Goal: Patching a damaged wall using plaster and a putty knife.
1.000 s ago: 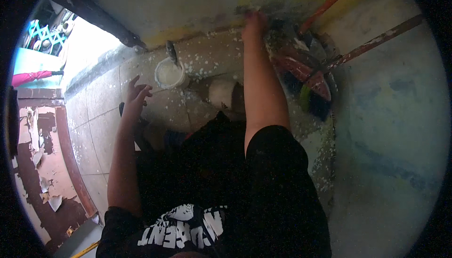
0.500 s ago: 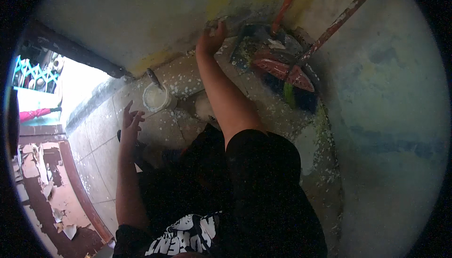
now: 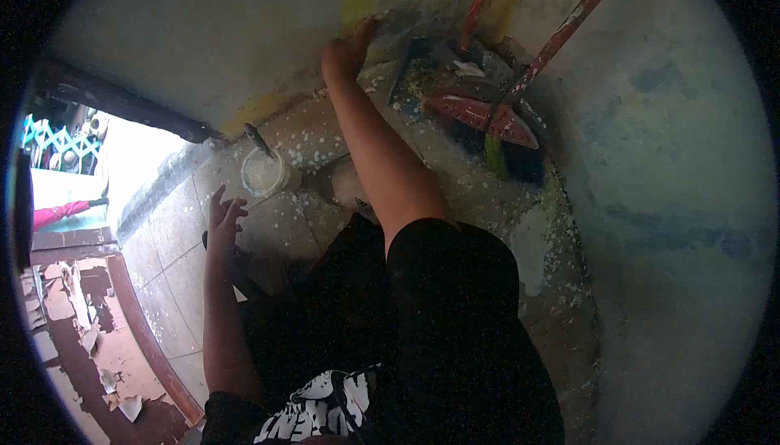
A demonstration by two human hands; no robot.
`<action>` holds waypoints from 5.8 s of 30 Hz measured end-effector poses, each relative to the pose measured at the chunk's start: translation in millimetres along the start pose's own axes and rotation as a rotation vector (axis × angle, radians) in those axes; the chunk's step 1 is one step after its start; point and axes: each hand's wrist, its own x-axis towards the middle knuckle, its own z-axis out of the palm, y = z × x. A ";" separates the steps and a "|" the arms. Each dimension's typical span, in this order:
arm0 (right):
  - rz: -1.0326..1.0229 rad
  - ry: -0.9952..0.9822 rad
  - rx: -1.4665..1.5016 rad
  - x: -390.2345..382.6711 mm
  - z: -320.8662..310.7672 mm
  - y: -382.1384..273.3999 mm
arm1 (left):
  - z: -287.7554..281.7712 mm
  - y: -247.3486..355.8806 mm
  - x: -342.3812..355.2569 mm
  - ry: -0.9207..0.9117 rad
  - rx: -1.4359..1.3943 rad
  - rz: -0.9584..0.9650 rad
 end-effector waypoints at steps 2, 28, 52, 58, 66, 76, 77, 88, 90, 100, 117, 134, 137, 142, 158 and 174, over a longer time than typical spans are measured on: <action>0.081 -0.133 0.230 -13.5 -2.8 -6.3 | -5.6 -4.1 -1.0 0.013 0.006 0.000; 0.303 -0.316 -0.030 -15.4 -12.9 -0.5 | -6.8 14.2 -8.6 0.078 -0.028 0.003; 0.126 -0.145 0.178 30.0 -28.1 42.3 | 1.1 19.8 -3.2 0.052 -0.075 0.065; 0.242 -0.278 -0.088 -16.2 -8.8 10.5 | -10.4 13.7 -9.4 0.087 -0.050 0.019; 0.419 -0.451 -0.058 -11.6 -25.5 0.0 | -6.0 17.3 -8.0 0.070 -0.057 0.032; 0.313 -0.424 0.038 -6.5 -32.8 -29.6 | -4.2 11.3 -6.5 0.066 -0.023 0.040; 0.237 -0.296 0.124 -3.9 -35.0 -34.1 | -3.7 12.2 -10.0 0.064 0.001 0.038; 0.295 -0.433 -0.016 -15.0 -34.6 -6.8 | -5.0 5.8 -0.1 0.042 -0.021 0.049; 0.395 -0.478 0.056 -10.3 -27.2 -7.0 | -6.0 5.5 -0.8 0.056 -0.050 0.020; 0.141 -0.286 0.056 -22.2 -11.3 -35.5 | -13.0 4.2 -6.1 0.083 -0.052 0.014; 0.139 -0.260 0.103 -38.2 -25.3 -46.5 | -5.8 1.4 1.9 0.070 -0.059 0.031; 0.240 -0.117 0.212 -26.7 -3.6 1.6 | -8.1 3.3 -5.8 0.101 -0.068 0.020; 0.133 0.009 0.373 -22.6 -4.6 14.4 | -5.3 2.1 -1.6 0.083 -0.069 0.031; 0.197 -0.049 0.155 -27.0 -3.1 13.5 | -5.9 -1.9 -1.2 0.089 -0.081 0.037; 0.416 -0.114 0.709 -15.6 -2.1 23.1 | -3.1 -4.0 -1.7 0.086 -0.098 0.035; 0.542 -0.127 0.721 8.1 -17.3 -1.9 | -5.4 -6.3 -0.8 0.066 -0.091 0.008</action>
